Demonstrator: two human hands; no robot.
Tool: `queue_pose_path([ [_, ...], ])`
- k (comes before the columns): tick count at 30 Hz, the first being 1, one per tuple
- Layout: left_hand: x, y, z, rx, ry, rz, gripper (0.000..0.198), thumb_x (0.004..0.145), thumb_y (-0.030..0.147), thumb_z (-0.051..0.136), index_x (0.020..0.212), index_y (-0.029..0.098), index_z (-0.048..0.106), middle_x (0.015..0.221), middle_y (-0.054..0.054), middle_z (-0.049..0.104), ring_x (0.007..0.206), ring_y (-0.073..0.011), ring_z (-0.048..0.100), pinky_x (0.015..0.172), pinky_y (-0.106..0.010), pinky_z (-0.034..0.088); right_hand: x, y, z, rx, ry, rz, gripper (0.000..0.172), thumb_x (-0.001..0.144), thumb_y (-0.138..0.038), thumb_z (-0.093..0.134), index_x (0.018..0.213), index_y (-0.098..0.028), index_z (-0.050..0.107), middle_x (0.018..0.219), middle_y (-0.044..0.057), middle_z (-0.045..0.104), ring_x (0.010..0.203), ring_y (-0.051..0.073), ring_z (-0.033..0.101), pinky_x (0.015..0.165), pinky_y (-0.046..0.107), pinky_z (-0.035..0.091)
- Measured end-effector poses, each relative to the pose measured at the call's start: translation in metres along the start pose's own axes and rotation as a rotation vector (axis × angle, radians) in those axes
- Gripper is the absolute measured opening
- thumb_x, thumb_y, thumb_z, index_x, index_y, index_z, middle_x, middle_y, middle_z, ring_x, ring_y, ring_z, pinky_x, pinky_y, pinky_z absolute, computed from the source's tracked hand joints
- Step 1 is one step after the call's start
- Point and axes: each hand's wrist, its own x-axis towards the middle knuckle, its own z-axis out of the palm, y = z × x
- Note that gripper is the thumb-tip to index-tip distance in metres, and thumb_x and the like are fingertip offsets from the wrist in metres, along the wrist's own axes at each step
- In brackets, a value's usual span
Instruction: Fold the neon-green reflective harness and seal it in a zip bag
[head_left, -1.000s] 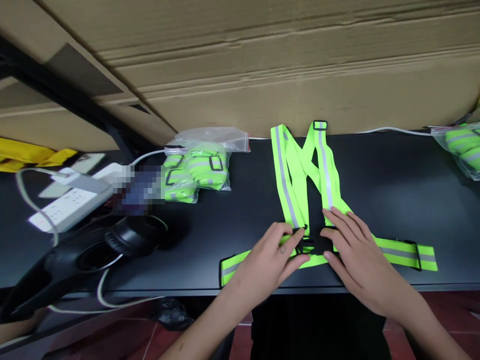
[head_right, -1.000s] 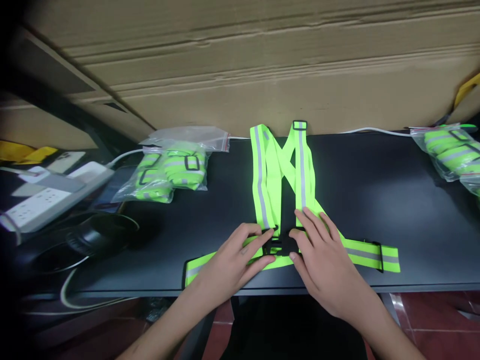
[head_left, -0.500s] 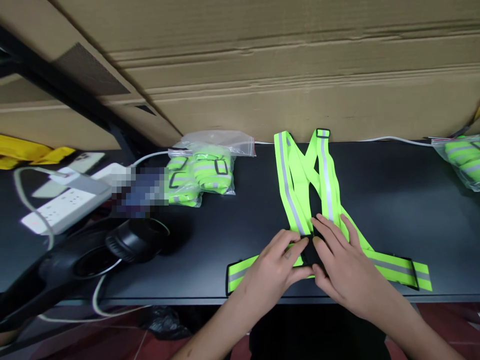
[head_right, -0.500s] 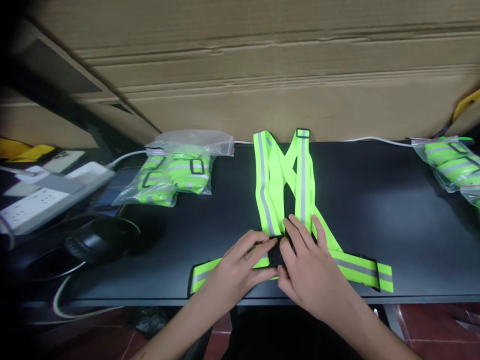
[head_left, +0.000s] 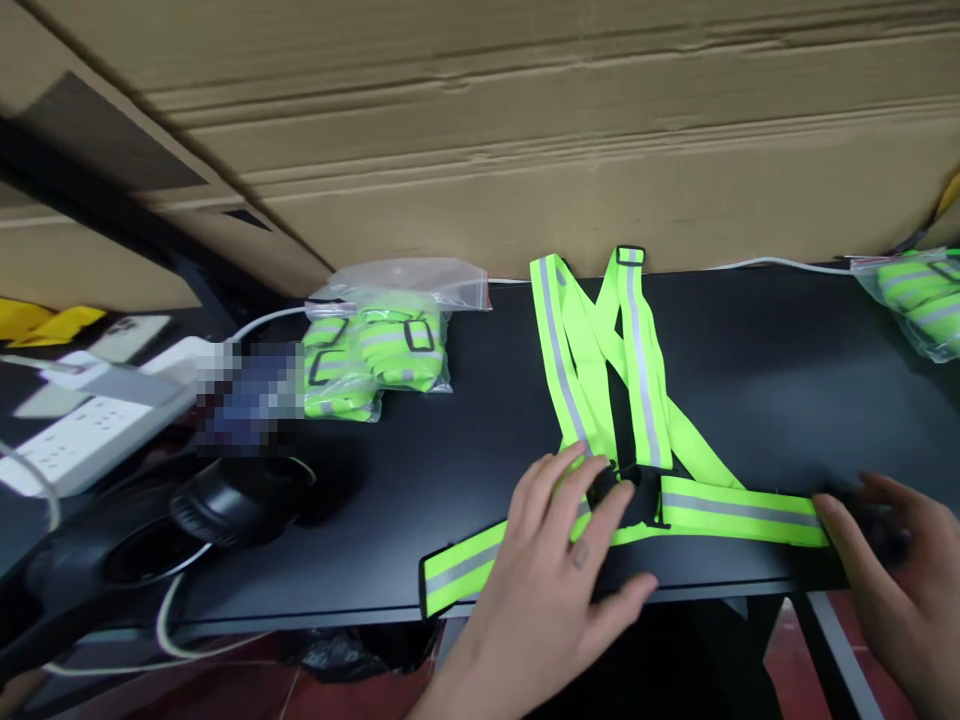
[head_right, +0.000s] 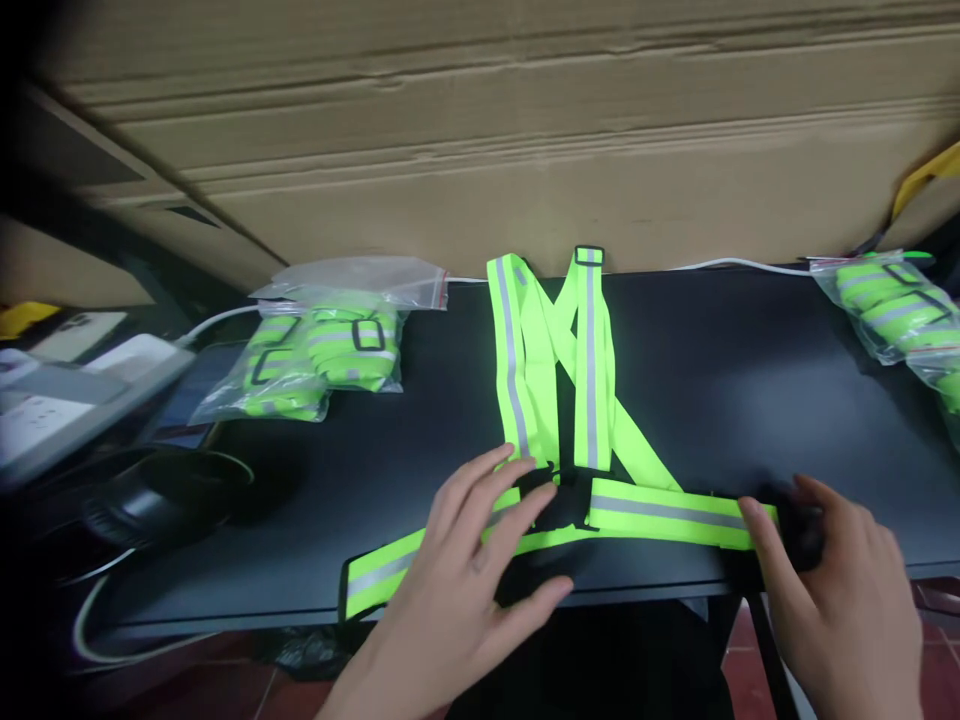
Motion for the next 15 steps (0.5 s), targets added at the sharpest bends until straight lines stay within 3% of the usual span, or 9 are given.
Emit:
queue_pose_path([
  [3, 0.011, 0.01, 0.013, -0.021, -0.089, 0.091, 0.046, 0.099, 0.043, 0.054, 0.14, 0.021, 0.05, 0.144, -0.012, 0.053, 0.144, -0.0336, 0.036, 0.115, -0.06, 0.036, -0.002, 0.0, -0.005, 0.116, -0.111, -0.008, 0.056, 0.082, -0.076, 0.052, 0.095, -0.023, 0.066, 0.086, 0.01, 0.068, 0.074, 0.029, 0.064, 0.06, 0.04, 0.048],
  [6, 0.021, 0.01, 0.027, 0.012, -0.127, 0.098, 0.035, 0.103, 0.036, 0.048, 0.134, 0.022, 0.056, 0.141, -0.01, 0.057, 0.137, -0.0309, 0.047, 0.115, -0.059, 0.037, 0.001, -0.011, -0.012, 0.247, -0.217, 0.064, 0.052, 0.08, -0.076, 0.055, 0.085, -0.024, 0.063, 0.077, 0.006, 0.067, 0.059, 0.021, 0.059, 0.056, 0.035, 0.046],
  [12, 0.026, 0.004, 0.032, -0.029, -0.065, 0.078, 0.028, 0.101, 0.02, 0.051, 0.129, 0.019, 0.057, 0.126, -0.011, 0.062, 0.124, -0.0262, 0.056, 0.112, -0.056, 0.041, 0.005, -0.019, -0.022, 0.854, -0.505, 0.367, 0.054, 0.069, -0.06, 0.078, 0.101, -0.025, 0.052, 0.057, -0.004, 0.06, 0.044, 0.014, 0.053, 0.043, 0.026, 0.044],
  [15, 0.025, 0.0, 0.029, -0.069, -0.075, 0.108, 0.031, 0.1, 0.021, 0.055, 0.131, 0.019, 0.055, 0.125, -0.01, 0.063, 0.12, -0.0264, 0.055, 0.111, -0.056, 0.042, 0.007, -0.014, -0.023, 1.009, -0.61, 0.479, 0.059, 0.072, -0.053, 0.08, 0.114, -0.022, 0.053, 0.047, -0.008, 0.053, 0.036, 0.011, 0.043, 0.037, 0.023, 0.036],
])
